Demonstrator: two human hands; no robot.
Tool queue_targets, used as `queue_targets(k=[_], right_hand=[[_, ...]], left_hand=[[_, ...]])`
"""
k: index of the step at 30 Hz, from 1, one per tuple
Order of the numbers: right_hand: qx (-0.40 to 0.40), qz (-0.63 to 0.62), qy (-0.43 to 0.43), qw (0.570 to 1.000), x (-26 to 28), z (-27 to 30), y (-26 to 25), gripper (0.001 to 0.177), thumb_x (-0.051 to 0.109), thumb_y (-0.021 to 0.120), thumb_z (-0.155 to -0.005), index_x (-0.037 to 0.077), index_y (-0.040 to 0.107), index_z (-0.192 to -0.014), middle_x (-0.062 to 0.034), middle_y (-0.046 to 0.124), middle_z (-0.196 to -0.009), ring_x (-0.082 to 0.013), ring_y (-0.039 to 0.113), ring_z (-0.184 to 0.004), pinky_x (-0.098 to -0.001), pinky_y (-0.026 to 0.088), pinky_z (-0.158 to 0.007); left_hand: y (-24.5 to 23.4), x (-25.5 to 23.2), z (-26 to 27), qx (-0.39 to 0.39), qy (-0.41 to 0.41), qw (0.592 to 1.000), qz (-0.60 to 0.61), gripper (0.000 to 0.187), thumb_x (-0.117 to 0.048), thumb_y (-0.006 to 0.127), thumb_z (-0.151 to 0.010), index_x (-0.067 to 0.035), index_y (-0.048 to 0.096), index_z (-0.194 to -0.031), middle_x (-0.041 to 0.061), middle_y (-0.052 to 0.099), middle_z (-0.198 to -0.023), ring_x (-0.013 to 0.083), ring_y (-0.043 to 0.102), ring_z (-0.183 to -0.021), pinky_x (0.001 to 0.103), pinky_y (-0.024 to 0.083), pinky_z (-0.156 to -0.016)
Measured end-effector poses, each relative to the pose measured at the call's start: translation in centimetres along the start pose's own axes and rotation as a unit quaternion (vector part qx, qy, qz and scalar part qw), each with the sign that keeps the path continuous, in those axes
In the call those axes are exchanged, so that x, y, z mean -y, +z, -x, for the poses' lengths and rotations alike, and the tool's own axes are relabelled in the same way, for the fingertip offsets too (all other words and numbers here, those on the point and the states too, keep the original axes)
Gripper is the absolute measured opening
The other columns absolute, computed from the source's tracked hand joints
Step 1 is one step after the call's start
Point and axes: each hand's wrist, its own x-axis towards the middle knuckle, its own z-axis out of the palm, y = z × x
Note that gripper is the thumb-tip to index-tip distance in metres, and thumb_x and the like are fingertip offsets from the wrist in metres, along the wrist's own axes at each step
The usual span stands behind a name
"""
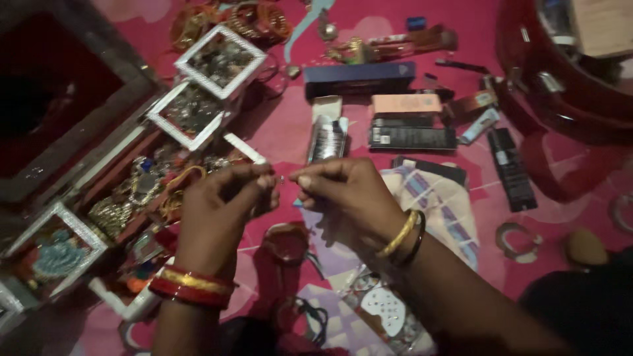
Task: The person wipes various pieces of jewelry and cosmetic product boxes with a cloth. They pick up items from a jewelry organizer and the floor, clean them, and place some into a red cosmetic bag.
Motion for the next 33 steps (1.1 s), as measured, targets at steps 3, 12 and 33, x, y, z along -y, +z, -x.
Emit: queue_targets(k=[3,12,33], right_hand=[[0.057,0.097,-0.076,0.991,-0.3,-2.7,2.1,0.025,0.01,0.073,-0.096,-0.008,0.075,-0.112,-0.0089,0.075,-0.089,-0.0104,0.067,-0.074,-0.0255,0.056,-0.068],[0.124,0.172,-0.097,0.972,0.0,-8.1,7.4,0.02,0.015,0.073,-0.091,0.001,0.075,-0.105,-0.0056,0.08,-0.09,-0.0095,0.076,-0.081,-0.0213,0.059,-0.068],[0.067,0.556,-0.473,0.68,-4.5,-18.0,12.9,0.014,0.012,0.078,-0.073,0.0,0.073,-0.078,-0.0204,0.068,-0.086,-0.0402,0.068,-0.087,-0.0478,0.053,-0.077]], left_hand=[[-1.7,-1.3,-0.8,-0.023,-0.006,1.0,0.005,0.023,-0.005,0.066,-0.092,0.008,0.07,-0.111,0.013,0.074,-0.088,0.0153,0.072,-0.073,0.03,0.062,-0.066],[-5.9,-3.3,-2.4,-0.105,0.033,0.982,-0.153,0.019,-0.006,0.068,-0.091,0.002,0.075,-0.107,0.009,0.079,-0.088,0.0135,0.077,-0.074,0.025,0.063,-0.066],[-9.8,-2.7,-2.5,-0.299,-0.015,0.935,-0.188,0.016,-0.007,0.068,-0.093,-0.001,0.077,-0.106,0.011,0.078,-0.088,0.0132,0.075,-0.073,0.027,0.06,-0.064]])
